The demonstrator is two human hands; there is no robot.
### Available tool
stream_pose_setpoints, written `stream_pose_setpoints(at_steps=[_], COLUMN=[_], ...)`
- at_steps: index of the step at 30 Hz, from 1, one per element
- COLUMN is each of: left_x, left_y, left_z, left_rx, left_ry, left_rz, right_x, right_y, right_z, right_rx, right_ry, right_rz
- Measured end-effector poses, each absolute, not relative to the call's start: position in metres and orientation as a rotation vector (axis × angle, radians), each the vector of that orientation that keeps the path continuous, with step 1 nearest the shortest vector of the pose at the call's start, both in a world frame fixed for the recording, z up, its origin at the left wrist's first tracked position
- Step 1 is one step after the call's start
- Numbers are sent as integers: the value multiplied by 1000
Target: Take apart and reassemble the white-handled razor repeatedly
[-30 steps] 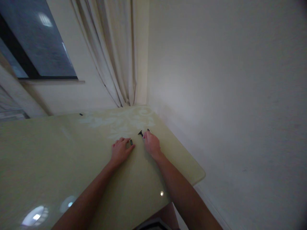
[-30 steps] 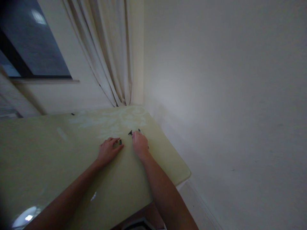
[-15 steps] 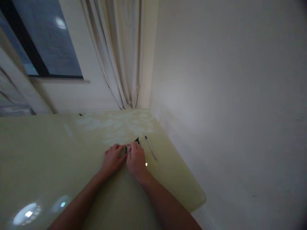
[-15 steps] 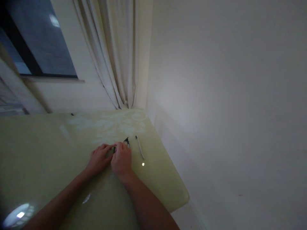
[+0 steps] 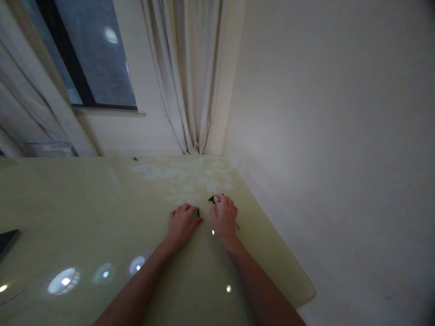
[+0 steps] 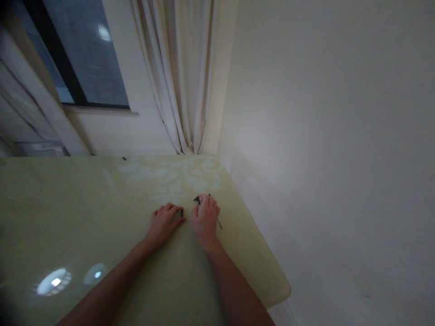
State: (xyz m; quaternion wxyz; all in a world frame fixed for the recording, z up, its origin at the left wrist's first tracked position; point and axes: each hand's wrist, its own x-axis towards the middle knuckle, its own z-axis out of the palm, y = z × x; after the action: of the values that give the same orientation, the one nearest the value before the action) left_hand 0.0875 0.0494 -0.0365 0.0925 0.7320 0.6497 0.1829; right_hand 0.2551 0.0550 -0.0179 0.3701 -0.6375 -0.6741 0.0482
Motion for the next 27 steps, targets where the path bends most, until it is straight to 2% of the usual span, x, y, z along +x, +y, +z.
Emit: stream_pose_setpoints(at_steps=[16, 27], left_x=[114, 104], left_y=[54, 63], left_z=[-28, -29], left_rx=[2143, 2130], left_ry=[1831, 1801], left_rz=[631, 595], right_x=[288, 283], right_y=[71, 72], right_z=[-24, -26], right_rx=[-1890, -1869], right_ry=[-1956, -2040], right_rz=[-303, -237])
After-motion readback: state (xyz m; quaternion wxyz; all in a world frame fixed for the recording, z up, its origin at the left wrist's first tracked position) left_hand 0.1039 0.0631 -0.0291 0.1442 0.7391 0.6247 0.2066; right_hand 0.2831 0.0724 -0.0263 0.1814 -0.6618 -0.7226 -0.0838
